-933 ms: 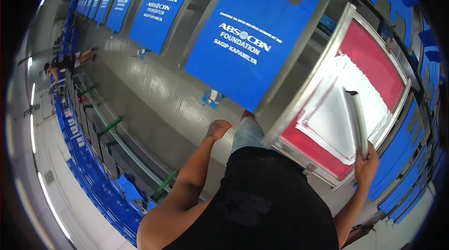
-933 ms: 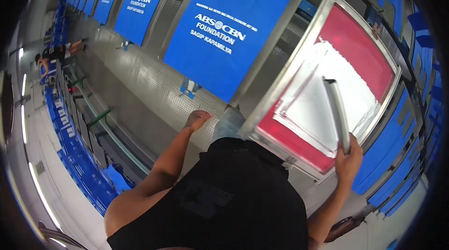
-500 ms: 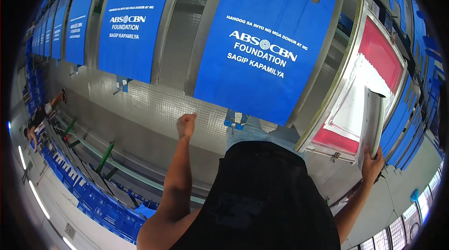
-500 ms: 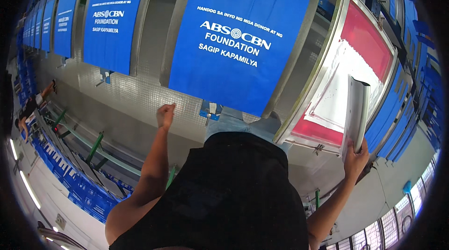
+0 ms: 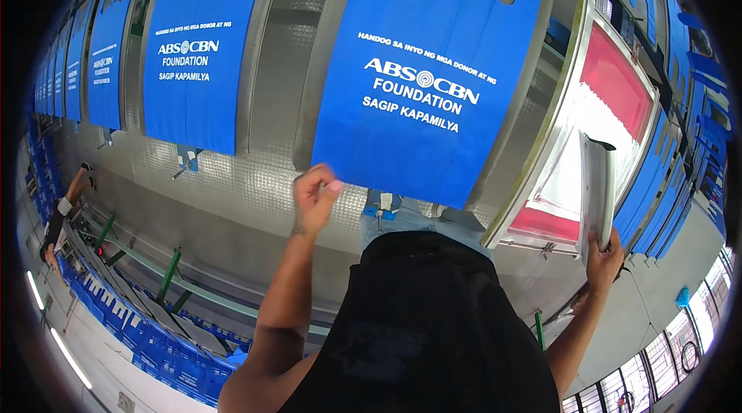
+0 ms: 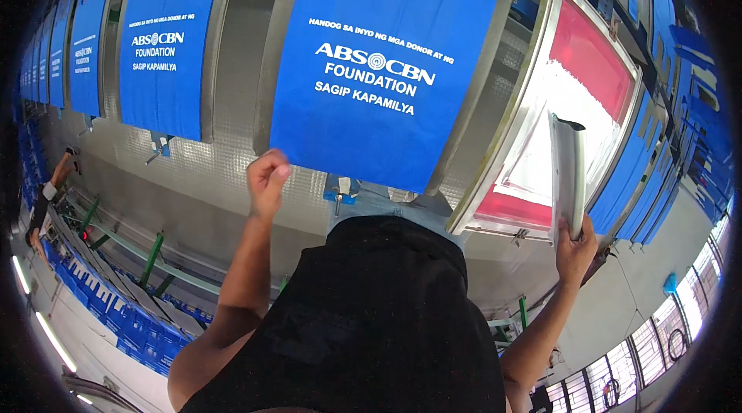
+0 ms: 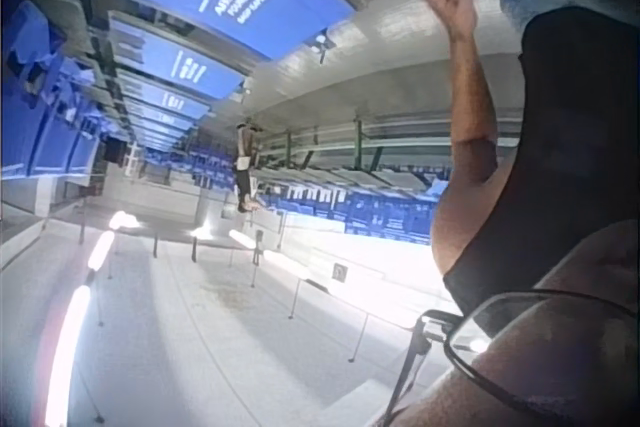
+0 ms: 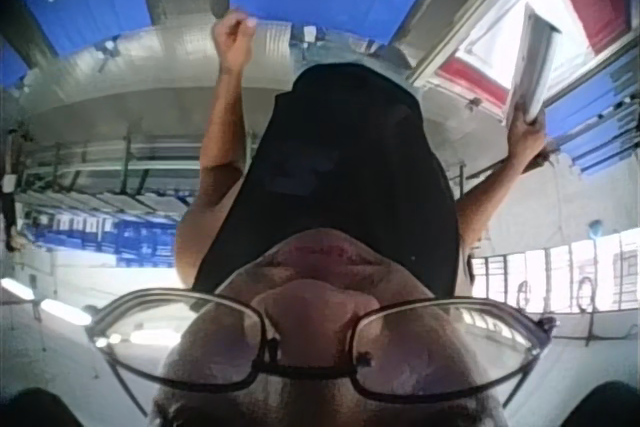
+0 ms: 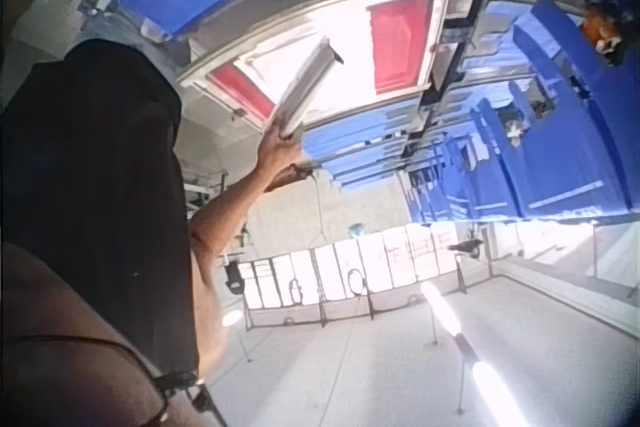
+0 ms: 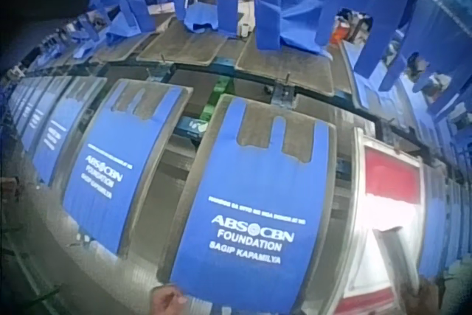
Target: The person uses a squeegee to spread white ink across a screen printing frame. They repeatedly pull the squeegee downward to coat the screen, then lift and reposition it to repeat the motion. The process is repeated multiple times on the same screen.
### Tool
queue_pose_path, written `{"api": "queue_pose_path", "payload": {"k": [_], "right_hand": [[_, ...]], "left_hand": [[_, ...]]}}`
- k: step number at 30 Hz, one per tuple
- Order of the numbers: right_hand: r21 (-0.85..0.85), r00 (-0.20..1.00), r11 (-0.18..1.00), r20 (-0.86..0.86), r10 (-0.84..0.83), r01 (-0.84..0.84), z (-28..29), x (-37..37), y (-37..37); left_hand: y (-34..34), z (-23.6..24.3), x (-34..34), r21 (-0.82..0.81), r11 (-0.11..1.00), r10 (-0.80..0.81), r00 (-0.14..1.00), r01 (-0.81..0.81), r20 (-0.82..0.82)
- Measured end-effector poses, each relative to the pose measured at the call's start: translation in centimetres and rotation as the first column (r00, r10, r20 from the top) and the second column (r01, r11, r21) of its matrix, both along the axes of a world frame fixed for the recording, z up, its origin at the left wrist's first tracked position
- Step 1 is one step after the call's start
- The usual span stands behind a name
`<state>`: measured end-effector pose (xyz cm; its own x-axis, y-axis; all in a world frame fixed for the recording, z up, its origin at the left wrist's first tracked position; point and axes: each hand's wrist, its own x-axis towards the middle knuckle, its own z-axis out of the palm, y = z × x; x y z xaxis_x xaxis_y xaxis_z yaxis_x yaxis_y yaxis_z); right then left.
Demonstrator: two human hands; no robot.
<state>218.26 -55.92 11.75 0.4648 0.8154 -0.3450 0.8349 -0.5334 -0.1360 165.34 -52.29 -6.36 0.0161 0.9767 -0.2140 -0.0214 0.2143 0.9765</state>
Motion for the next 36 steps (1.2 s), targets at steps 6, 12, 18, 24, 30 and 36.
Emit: {"api": "queue_pose_path", "payload": {"k": [6,12,18,24,30,36], "right_hand": [[0.118,0.991,0.988,-0.085,0.106,-0.096,-2.0,3.9,-2.0],[0.113,0.904,0.898,0.005,0.427,-0.425,-0.6,7.8,-2.2],[0.243,0.753,0.752,-0.113,0.649,-0.612,-1.9,14.4,0.1],[0.322,0.790,0.741,0.040,0.612,-0.590,-2.5,22.1,2.1],[0.174,0.852,0.840,-0.009,0.524,-0.514,-6.8,30.5,7.0],[0.120,0.903,0.899,-0.037,0.427,-0.420,-8.7,33.5,10.1]], "left_hand": [[7.0,5.6,15.8,0.128,0.892,-0.383,0.876,0.433,-0.294],[7.0,11.6,30.4,0.461,0.586,-0.241,0.686,0.667,-0.686],[3.2,7.7,40.0,0.151,0.584,-0.052,0.223,0.798,-0.974],[5.6,11.1,43.9,0.274,0.627,-0.081,0.410,0.729,-0.908],[9.5,8.4,48.7,0.274,0.671,-0.022,0.388,0.689,-0.921],[16.1,7.3,53.5,0.143,0.649,-0.031,0.214,0.748,-0.976]]}}
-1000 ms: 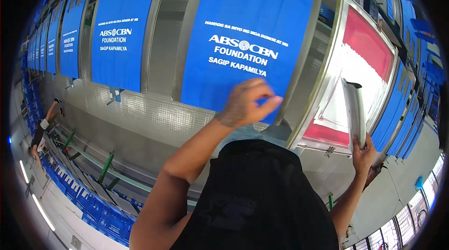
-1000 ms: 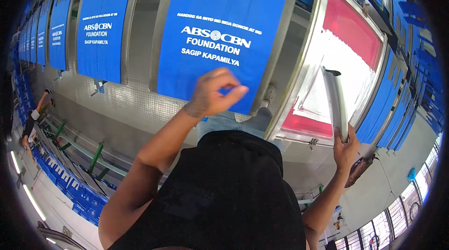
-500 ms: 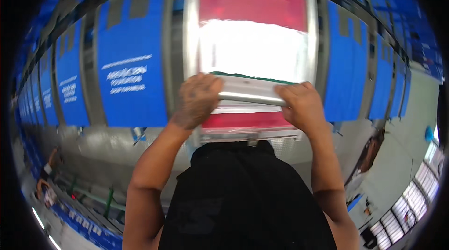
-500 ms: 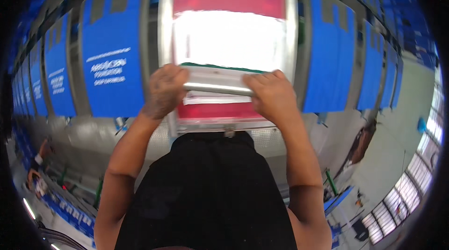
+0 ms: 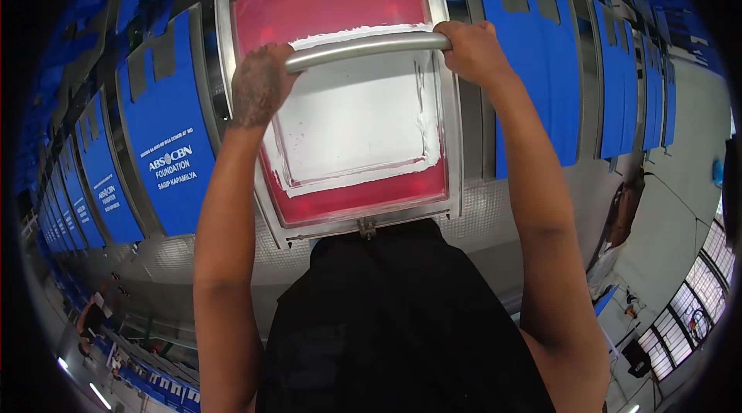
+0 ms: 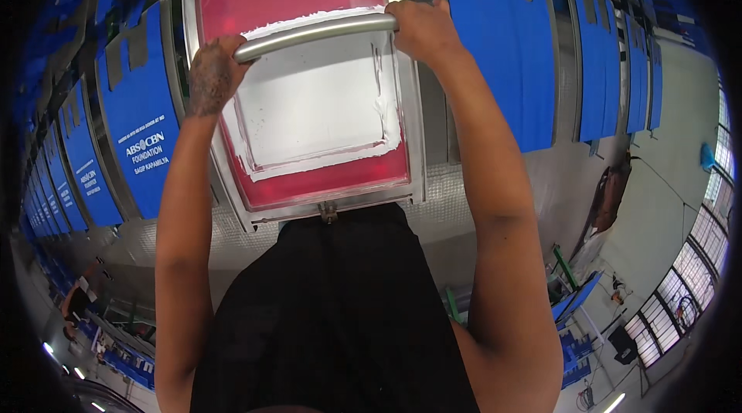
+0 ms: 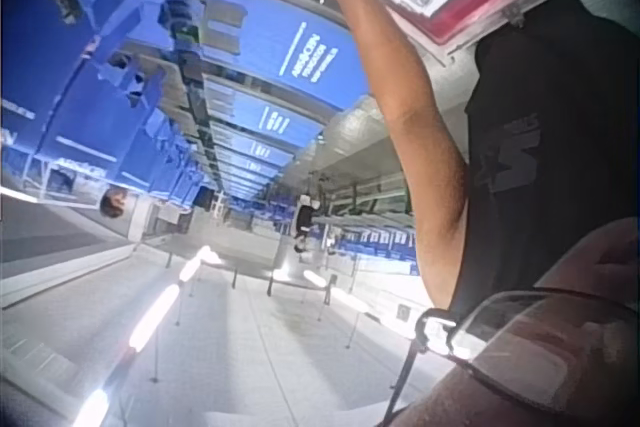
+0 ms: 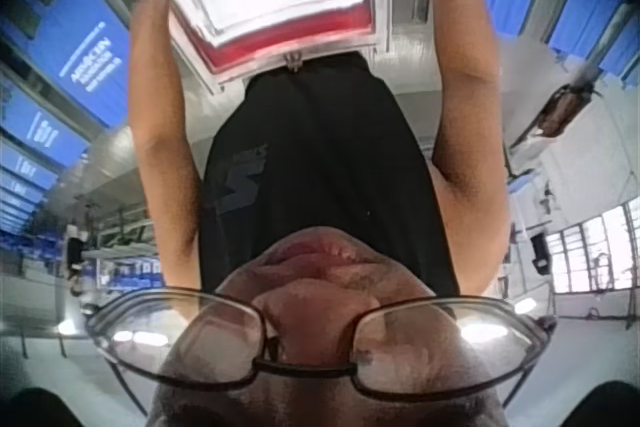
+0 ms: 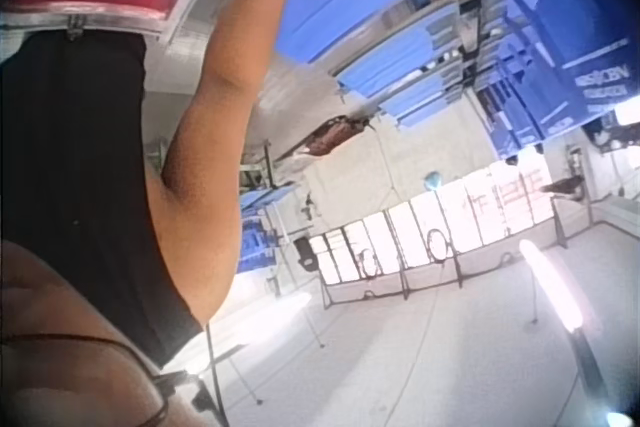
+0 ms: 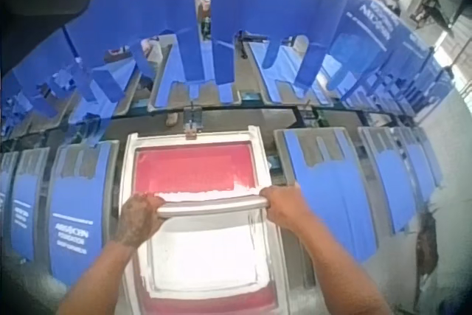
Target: The person uses a squeegee to spread white ink across a screen printing frame. They repeatedly pull the squeegee downward to coat the screen, then lift and reposition it to repeat the motion. The process is repeated multiple times on the same screen.
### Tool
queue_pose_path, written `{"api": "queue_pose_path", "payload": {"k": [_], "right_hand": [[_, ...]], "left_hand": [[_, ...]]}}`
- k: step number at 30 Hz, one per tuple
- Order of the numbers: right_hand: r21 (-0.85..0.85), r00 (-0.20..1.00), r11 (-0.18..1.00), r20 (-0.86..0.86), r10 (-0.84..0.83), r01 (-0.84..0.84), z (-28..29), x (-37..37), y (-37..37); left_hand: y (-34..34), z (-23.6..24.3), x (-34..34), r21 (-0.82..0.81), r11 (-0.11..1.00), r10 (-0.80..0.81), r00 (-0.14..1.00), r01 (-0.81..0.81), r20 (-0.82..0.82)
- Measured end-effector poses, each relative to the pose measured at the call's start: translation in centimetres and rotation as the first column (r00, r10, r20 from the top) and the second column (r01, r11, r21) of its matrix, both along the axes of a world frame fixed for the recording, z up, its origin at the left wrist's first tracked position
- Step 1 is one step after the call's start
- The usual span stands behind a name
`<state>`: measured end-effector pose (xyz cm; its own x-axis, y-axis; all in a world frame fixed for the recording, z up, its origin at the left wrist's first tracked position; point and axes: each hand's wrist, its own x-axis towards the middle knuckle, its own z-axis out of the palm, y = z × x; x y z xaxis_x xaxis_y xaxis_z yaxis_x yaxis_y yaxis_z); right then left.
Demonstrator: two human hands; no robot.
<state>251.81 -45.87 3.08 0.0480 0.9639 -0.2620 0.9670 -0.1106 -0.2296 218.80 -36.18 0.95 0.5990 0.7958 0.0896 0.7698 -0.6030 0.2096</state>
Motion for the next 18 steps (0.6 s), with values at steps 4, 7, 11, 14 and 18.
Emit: {"api": "queue_pose_path", "payload": {"k": [4,7,11,14,18], "right_hand": [[-0.084,0.998,0.995,0.022,-0.056,0.058,-0.1,-2.1,-4.9],[0.020,0.985,0.986,-0.062,-0.164,0.165,-0.7,-5.4,-12.4],[0.026,0.939,0.942,-0.084,-0.332,0.335,-0.7,-10.1,-18.9],[0.085,0.917,0.917,-0.129,-0.378,0.390,-0.8,-11.6,-20.1],[0.045,0.907,0.919,-0.191,-0.376,0.391,-0.3,-12.4,-19.3]], "left_hand": [[3.3,1.0,0.9,0.002,0.986,-0.168,0.982,0.169,0.087],[5.1,0.6,3.9,0.133,0.925,-0.355,0.934,0.355,-0.025],[3.5,0.9,12.1,0.034,0.806,-0.591,0.805,0.590,0.043],[2.9,-0.8,15.3,0.186,0.679,-0.731,0.677,0.710,0.085],[3.0,-1.7,15.9,-0.071,0.731,-0.682,0.731,0.679,-0.028]]}}
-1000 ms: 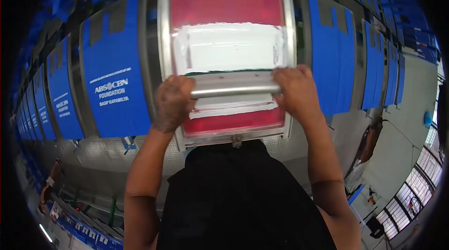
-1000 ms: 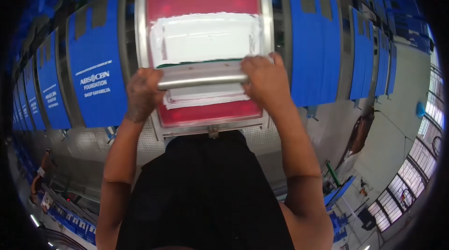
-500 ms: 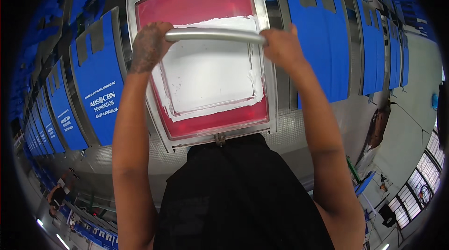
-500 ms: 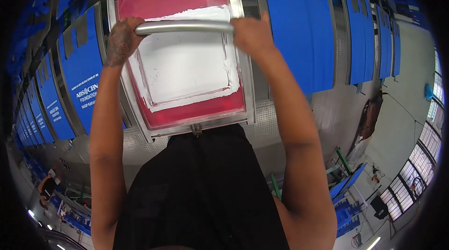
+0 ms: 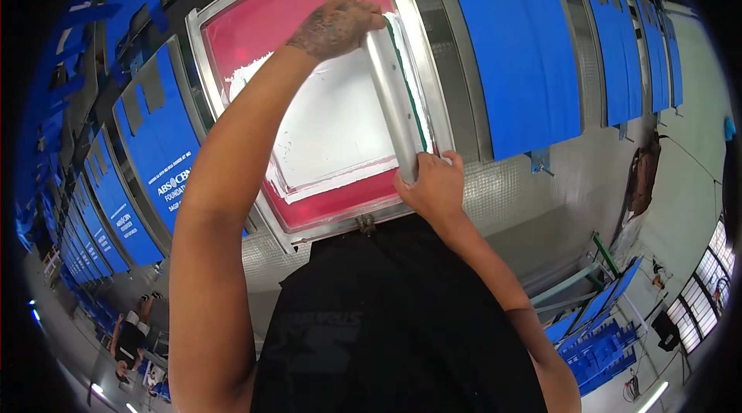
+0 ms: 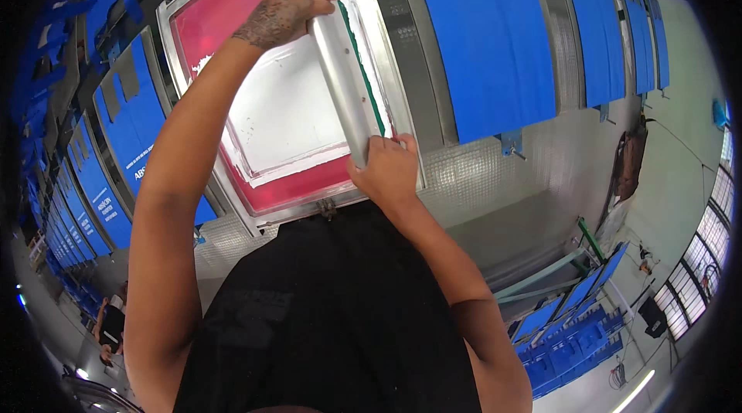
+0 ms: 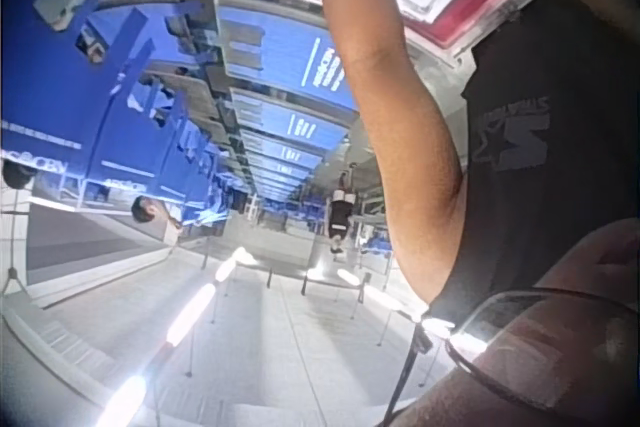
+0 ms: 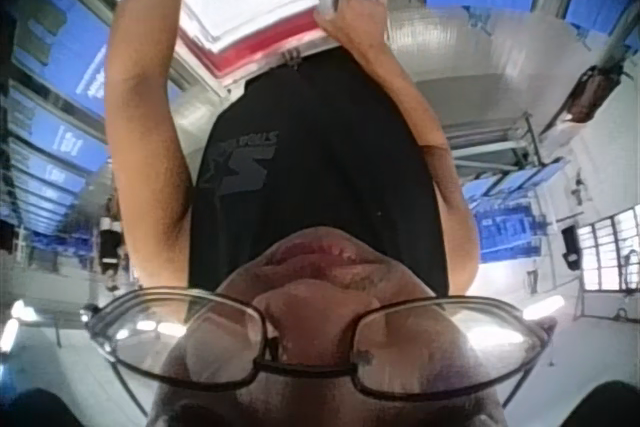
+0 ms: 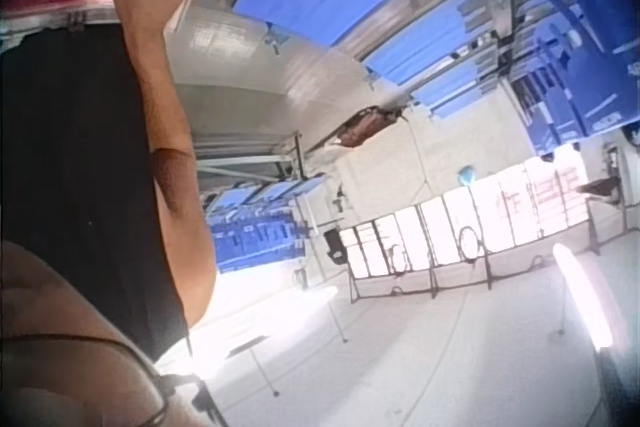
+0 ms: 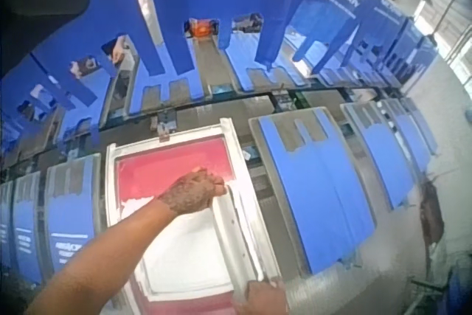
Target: The person uses a squeegee to spread white ink across a screen printing frame. They repeatedly pull the squeegee downward to coat the screen, then lift and reposition it to repeat the motion. The process is repeated multiple times on the same screen.
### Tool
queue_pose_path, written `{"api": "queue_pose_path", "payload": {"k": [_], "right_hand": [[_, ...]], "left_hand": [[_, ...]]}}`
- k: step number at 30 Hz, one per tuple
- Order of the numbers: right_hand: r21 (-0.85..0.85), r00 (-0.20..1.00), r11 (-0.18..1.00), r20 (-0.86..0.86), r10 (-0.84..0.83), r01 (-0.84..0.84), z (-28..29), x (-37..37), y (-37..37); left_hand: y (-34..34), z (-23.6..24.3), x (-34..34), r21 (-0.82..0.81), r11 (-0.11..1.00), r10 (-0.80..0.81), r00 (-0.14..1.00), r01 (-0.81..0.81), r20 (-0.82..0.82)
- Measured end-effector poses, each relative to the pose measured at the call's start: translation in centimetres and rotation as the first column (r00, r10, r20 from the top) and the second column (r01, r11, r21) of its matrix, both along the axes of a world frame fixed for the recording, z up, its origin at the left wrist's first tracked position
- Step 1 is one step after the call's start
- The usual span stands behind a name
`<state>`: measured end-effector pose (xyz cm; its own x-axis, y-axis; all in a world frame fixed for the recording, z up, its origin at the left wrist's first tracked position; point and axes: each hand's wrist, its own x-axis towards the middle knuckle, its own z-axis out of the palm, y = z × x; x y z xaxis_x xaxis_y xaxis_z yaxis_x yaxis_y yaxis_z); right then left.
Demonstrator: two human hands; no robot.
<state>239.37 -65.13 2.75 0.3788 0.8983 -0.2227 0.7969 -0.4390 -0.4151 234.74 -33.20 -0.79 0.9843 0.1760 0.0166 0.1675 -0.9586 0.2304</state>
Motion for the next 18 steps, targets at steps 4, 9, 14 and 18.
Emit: {"api": "queue_pose_path", "payload": {"k": [4,9,14,18], "right_hand": [[0.025,0.993,0.998,-0.102,0.066,-0.064,-0.3,-1.2,1.0],[0.110,0.962,0.994,-0.267,0.056,-0.027,-0.1,0.9,4.3],[0.054,0.936,0.935,0.069,0.346,-0.350,1.2,5.3,12.7],[0.154,0.783,0.797,0.363,0.505,-0.585,-0.9,6.5,18.8]], "left_hand": [[2.0,0.0,-3.3,-0.001,0.998,0.056,0.997,-0.056,0.045],[3.5,6.4,-13.2,-0.123,0.916,0.328,0.891,-0.381,-0.315],[-3.9,7.1,-22.7,-0.177,0.807,0.575,0.818,-0.563,0.021],[-14.6,4.4,-23.8,-0.239,0.613,0.789,0.600,-0.753,0.133]]}}
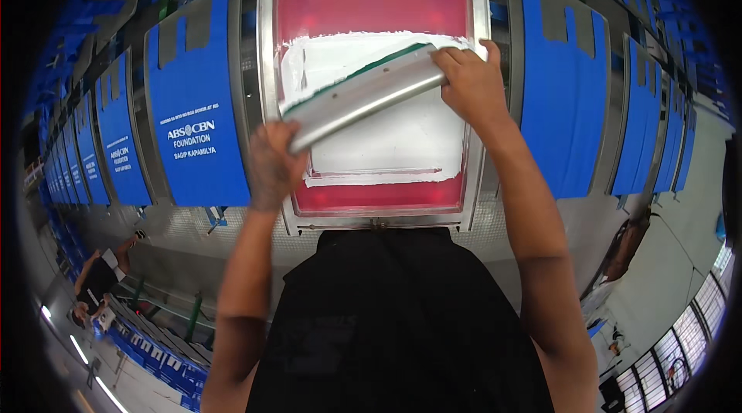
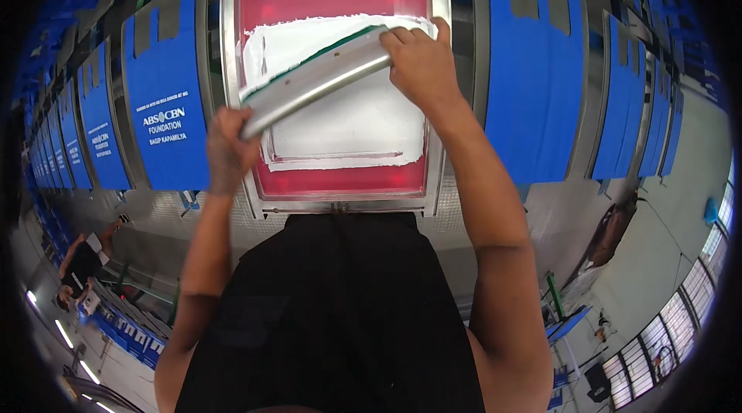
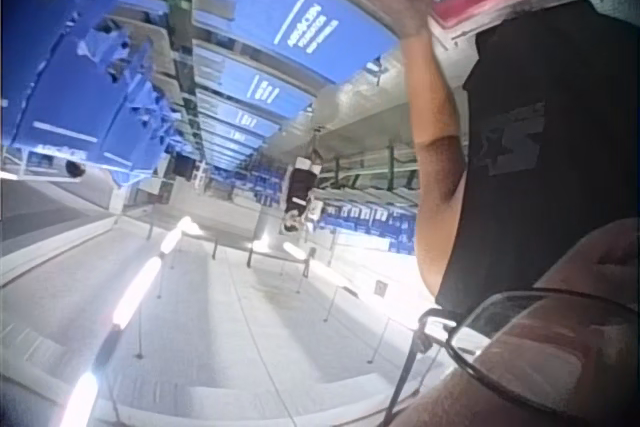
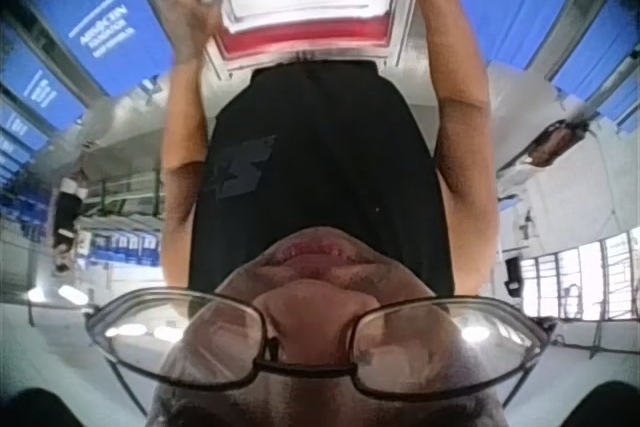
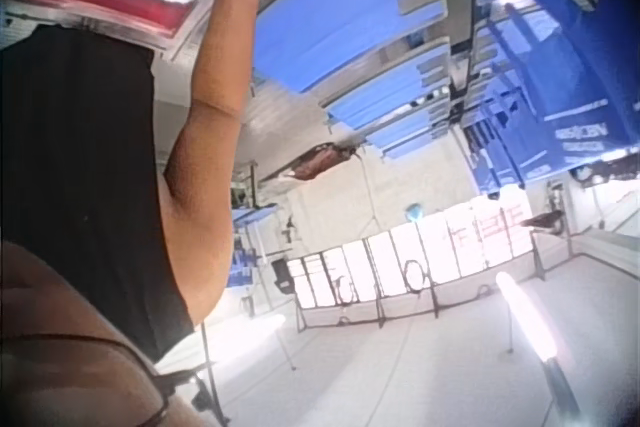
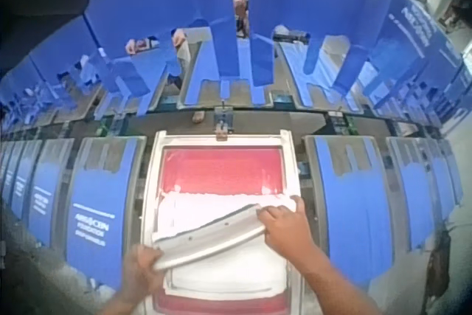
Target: The person uses a squeegee to spread white ink across a screen printing frame. They repeatedly pull the squeegee downward to coat the screen, then lift and reposition it to repeat the motion. The process is repeated multiple times on the same screen.
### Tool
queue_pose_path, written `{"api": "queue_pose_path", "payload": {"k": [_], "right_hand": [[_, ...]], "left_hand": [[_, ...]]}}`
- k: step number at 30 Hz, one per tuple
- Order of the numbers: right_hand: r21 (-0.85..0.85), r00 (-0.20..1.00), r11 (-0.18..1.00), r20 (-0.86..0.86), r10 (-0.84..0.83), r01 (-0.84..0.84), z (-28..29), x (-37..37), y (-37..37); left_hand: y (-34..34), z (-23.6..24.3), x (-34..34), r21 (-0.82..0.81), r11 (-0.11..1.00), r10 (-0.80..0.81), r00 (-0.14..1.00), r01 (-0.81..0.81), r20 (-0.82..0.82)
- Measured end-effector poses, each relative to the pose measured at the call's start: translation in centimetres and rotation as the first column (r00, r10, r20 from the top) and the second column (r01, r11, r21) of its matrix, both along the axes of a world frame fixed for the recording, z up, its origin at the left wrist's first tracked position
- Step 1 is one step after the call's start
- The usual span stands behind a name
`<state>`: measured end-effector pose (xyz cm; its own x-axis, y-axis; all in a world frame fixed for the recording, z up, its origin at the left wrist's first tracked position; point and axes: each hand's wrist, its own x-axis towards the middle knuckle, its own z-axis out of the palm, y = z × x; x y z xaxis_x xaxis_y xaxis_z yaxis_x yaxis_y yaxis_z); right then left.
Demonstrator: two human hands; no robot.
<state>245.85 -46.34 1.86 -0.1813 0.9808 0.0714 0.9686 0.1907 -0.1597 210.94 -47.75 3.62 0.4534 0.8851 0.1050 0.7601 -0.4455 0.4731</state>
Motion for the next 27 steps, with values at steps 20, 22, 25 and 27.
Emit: {"api": "queue_pose_path", "payload": {"k": [20,22,25,27], "right_hand": [[-0.115,0.987,0.985,-0.080,-0.140,0.131,-4.1,-1.9,-10.9],[-0.095,0.984,0.986,-0.104,-0.145,0.136,-2.0,-2.0,-11.8],[-0.123,0.983,0.984,-0.121,-0.140,0.125,1.5,-2.2,-10.1],[-0.114,0.986,0.990,-0.134,-0.100,0.085,2.7,-2.1,-7.5]], "left_hand": [[1.1,-6.7,0.6,-0.066,0.997,-0.033,0.999,0.035,0.021],[0.0,-4.8,-0.1,-0.100,0.994,-0.034,0.998,0.038,0.043],[1.6,-2.2,-0.4,-0.006,0.999,-0.049,0.994,0.050,0.094],[4.0,-1.7,-0.9,0.013,0.999,-0.051,0.990,0.050,0.133]]}}
